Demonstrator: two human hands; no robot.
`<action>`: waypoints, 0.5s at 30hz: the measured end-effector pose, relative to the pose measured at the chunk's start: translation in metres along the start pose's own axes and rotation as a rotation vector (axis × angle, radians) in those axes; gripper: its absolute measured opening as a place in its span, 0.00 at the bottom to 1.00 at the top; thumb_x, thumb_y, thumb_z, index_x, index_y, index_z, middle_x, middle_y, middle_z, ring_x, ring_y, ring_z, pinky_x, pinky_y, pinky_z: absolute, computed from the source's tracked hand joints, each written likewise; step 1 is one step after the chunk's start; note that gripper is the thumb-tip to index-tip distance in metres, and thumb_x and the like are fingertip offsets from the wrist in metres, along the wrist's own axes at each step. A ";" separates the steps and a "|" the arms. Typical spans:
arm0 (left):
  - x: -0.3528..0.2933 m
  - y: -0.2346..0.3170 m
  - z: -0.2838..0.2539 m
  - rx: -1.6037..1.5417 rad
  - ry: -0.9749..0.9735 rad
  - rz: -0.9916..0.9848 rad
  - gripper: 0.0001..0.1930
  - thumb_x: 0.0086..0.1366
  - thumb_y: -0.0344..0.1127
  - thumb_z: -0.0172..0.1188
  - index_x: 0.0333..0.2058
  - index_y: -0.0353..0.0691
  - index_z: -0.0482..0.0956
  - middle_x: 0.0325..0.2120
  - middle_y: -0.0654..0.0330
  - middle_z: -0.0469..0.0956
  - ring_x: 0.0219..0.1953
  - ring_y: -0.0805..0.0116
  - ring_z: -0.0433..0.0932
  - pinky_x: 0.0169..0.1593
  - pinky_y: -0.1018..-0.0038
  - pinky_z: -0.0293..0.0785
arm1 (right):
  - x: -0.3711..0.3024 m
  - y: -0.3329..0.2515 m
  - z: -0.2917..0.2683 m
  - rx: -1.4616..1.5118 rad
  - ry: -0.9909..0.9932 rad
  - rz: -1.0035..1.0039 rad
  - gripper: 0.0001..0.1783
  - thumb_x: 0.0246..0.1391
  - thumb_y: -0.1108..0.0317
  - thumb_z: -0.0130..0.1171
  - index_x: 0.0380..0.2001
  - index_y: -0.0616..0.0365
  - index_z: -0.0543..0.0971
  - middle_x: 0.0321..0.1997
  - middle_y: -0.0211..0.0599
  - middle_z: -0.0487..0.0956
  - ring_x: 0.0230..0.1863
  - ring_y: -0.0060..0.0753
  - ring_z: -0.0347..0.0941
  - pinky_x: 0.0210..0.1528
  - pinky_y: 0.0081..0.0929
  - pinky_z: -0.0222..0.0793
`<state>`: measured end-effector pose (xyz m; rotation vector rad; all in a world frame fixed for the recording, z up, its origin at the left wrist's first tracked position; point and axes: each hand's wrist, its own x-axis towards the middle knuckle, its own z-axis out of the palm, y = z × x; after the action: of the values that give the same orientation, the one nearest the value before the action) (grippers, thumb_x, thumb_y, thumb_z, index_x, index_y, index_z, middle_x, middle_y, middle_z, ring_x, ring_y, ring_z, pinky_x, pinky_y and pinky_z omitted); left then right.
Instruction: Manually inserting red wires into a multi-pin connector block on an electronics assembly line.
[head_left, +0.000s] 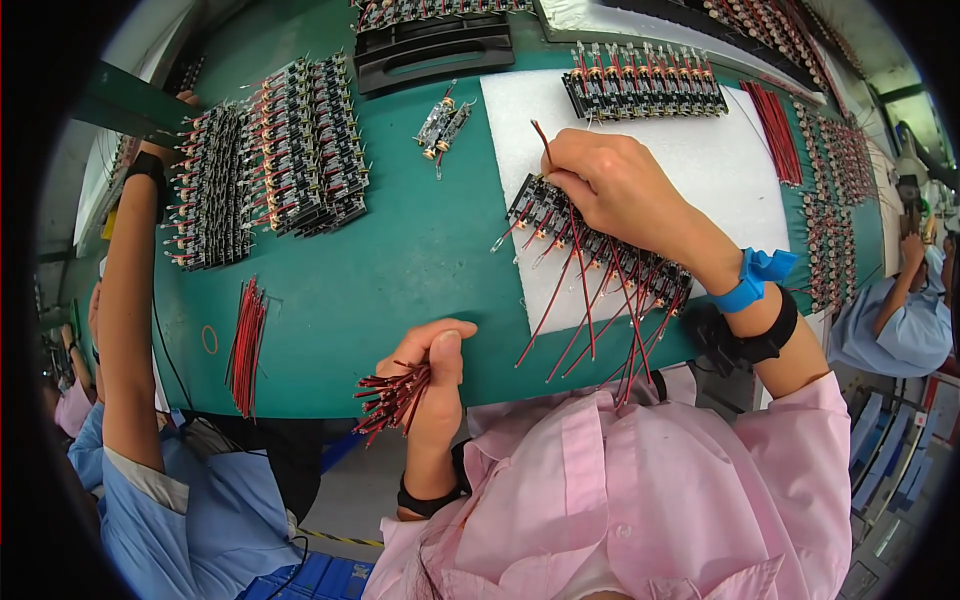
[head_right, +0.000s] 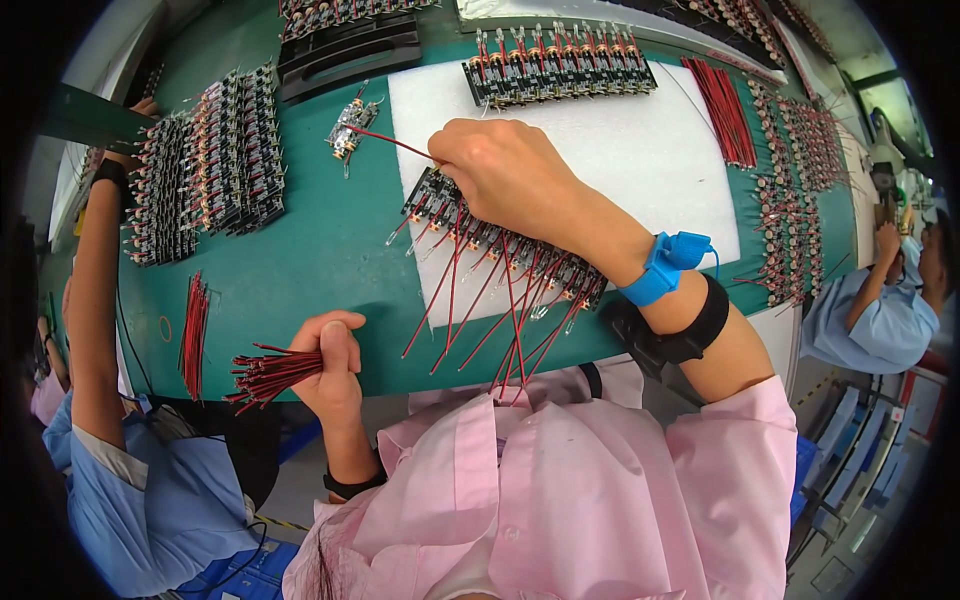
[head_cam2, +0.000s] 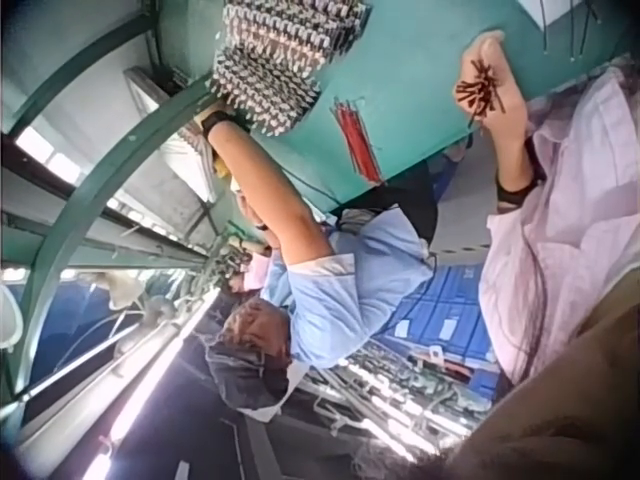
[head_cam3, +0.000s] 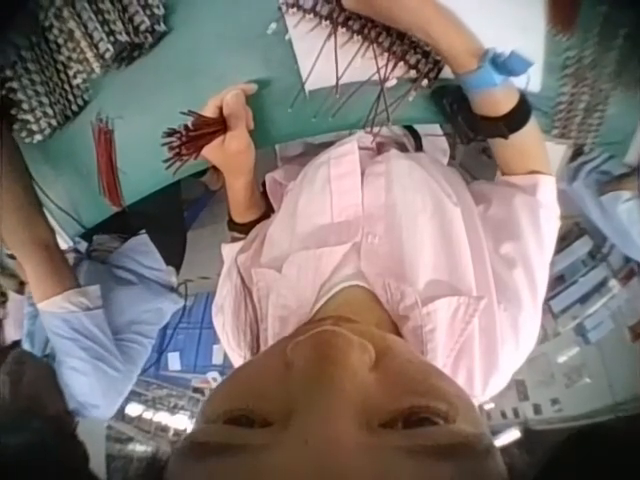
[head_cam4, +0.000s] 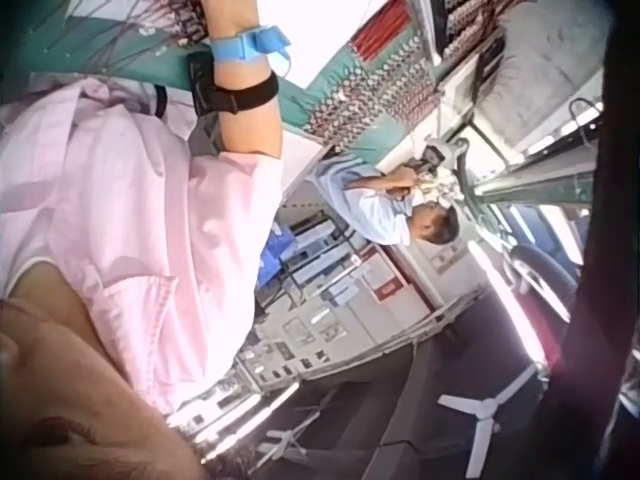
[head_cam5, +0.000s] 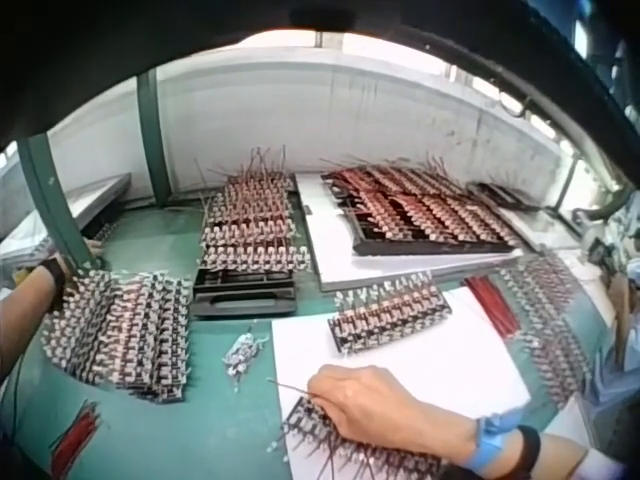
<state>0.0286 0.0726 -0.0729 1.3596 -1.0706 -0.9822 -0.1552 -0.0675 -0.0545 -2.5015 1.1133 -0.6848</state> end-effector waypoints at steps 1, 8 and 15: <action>0.000 0.000 0.000 -0.003 0.000 -0.003 0.12 0.57 0.39 0.50 0.25 0.35 0.74 0.09 0.70 0.64 0.12 0.85 0.59 0.16 0.85 0.51 | 0.000 0.000 0.000 0.000 0.001 0.000 0.02 0.40 0.74 0.49 0.20 0.61 0.69 0.22 0.41 0.70 0.26 0.46 0.67 0.25 0.36 0.63; 0.000 0.001 -0.001 0.015 0.002 0.001 0.12 0.57 0.39 0.50 0.25 0.35 0.74 0.09 0.69 0.65 0.12 0.84 0.59 0.16 0.85 0.52 | 0.001 0.000 -0.001 0.022 -0.003 0.022 0.03 0.39 0.73 0.50 0.19 0.61 0.71 0.21 0.40 0.71 0.26 0.45 0.68 0.25 0.36 0.63; 0.000 0.001 0.003 0.008 0.036 0.037 0.10 0.56 0.32 0.49 0.23 0.29 0.71 0.09 0.67 0.61 0.10 0.84 0.55 0.15 0.85 0.46 | 0.003 -0.006 -0.007 -0.001 -0.050 0.085 0.04 0.38 0.74 0.50 0.16 0.62 0.71 0.21 0.40 0.71 0.25 0.44 0.68 0.25 0.36 0.63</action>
<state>0.0254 0.0715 -0.0719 1.3542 -1.0701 -0.9241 -0.1535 -0.0669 -0.0452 -2.4418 1.1949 -0.5957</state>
